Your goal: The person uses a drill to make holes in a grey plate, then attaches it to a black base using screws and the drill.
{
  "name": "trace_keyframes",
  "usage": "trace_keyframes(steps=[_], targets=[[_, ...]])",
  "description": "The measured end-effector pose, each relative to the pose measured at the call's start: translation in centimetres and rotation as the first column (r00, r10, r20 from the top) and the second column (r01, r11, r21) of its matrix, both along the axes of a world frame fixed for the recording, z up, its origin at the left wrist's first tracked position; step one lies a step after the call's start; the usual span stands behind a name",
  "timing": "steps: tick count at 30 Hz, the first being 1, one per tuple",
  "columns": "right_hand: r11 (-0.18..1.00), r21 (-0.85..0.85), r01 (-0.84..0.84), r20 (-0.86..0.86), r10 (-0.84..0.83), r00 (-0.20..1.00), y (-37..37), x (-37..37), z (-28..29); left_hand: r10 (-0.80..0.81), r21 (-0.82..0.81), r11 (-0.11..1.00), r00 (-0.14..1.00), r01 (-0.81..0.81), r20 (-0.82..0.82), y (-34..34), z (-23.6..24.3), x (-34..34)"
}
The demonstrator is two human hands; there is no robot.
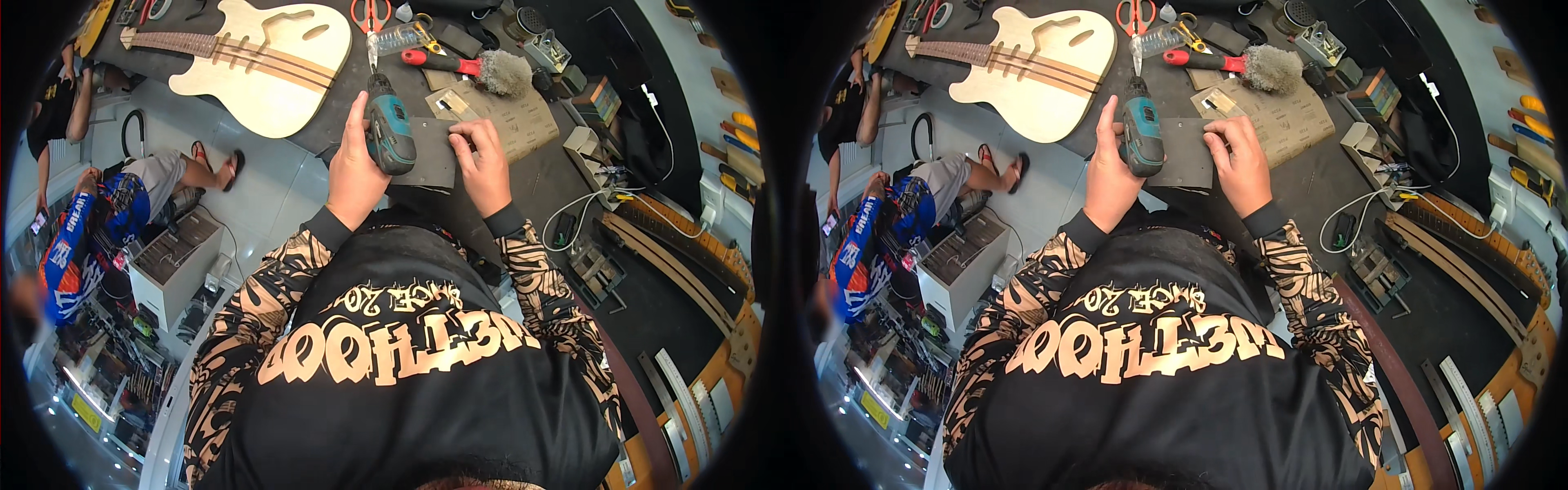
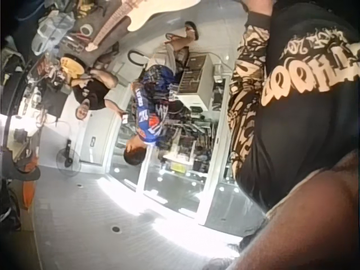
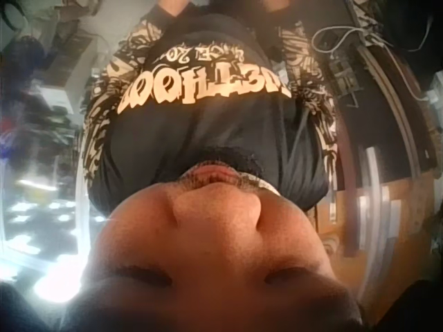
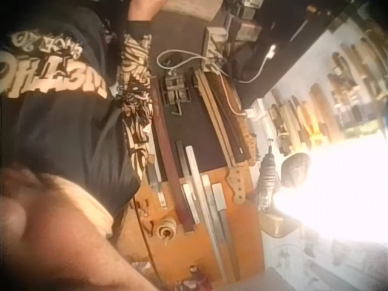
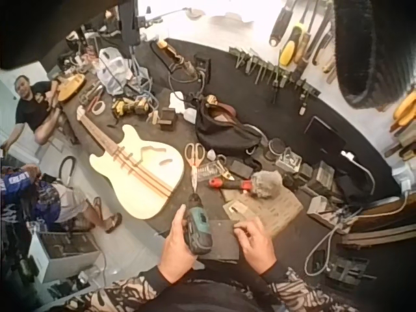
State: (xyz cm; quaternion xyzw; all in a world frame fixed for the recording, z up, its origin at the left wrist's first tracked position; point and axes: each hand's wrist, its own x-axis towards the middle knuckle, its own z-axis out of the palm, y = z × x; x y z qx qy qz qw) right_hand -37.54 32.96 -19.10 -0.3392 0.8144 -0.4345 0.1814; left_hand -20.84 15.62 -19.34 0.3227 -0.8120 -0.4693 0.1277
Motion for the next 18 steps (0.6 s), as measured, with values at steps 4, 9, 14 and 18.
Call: trace_keyframes(steps=[4,9,14,18], targets=[[1.0,0.01,0.015,-0.196,-0.013,0.981,0.26,0.79,-0.79,-0.03,-0.046,0.998,1.0,0.03,0.005,0.0,-0.33,-0.01],[1.0,0.03,-0.001,-0.393,0.013,0.92,0.59,0.74,-1.04,-0.025,-0.046,0.999,1.0,0.025,0.007,0.03,-0.41,-0.03],[0.997,0.059,-0.04,-0.459,0.063,0.886,1.0,0.25,-1.01,-0.027,-0.061,0.998,1.0,0.027,-0.011,-0.02,-0.44,-0.22],[0.999,0.04,-0.016,-0.443,0.032,0.896,0.63,0.22,-1.01,-0.031,-0.058,0.998,1.0,0.031,-0.003,0.06,-0.46,-0.23]])
